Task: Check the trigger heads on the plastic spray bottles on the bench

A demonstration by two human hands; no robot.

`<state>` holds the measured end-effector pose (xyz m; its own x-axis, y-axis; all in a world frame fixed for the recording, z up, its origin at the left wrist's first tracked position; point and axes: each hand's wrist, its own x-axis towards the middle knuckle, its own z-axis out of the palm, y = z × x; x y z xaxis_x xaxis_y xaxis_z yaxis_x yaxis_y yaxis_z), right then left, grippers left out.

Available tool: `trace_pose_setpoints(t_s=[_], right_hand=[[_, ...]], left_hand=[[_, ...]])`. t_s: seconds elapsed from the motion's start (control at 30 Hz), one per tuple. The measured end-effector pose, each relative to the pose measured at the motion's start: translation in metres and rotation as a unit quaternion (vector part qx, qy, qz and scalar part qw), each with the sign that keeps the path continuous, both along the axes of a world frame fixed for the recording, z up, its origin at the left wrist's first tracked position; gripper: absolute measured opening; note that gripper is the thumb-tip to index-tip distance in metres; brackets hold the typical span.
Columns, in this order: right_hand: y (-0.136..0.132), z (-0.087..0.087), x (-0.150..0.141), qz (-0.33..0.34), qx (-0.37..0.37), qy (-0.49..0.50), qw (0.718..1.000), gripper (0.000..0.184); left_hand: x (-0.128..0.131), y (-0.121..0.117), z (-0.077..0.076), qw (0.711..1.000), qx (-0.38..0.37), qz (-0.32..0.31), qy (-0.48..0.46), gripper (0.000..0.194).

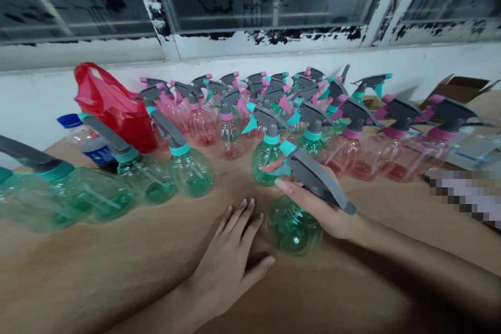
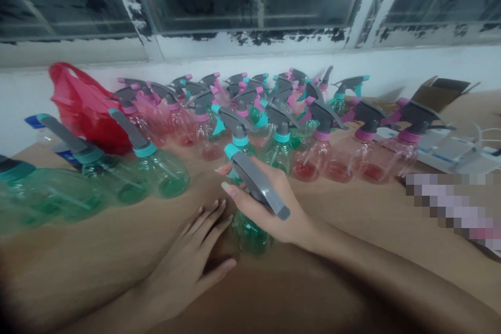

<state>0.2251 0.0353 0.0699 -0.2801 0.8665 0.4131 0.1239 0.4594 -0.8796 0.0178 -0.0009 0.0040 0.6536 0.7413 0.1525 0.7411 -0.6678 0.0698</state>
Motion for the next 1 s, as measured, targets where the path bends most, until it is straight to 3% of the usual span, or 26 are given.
trace_pose_setpoints(t_s=[0.6,0.87,1.0], right_hand=[[-0.0008,0.0027,0.0,0.014,-0.002,0.012,1.0,0.023],[0.0001,0.003,0.0004,-0.011,0.047,-0.021,0.999,0.01],[0.0009,0.0035,0.0002,-0.041,0.05,-0.026,0.998,0.014]], left_hand=[[0.0002,0.0011,0.0,1.0,-0.003,0.001,0.007,0.063],[-0.0006,-0.0003,-0.0023,1.0,0.004,0.004,0.001,0.064],[-0.0008,-0.0008,-0.0019,1.0,0.004,0.002,0.007,0.064]])
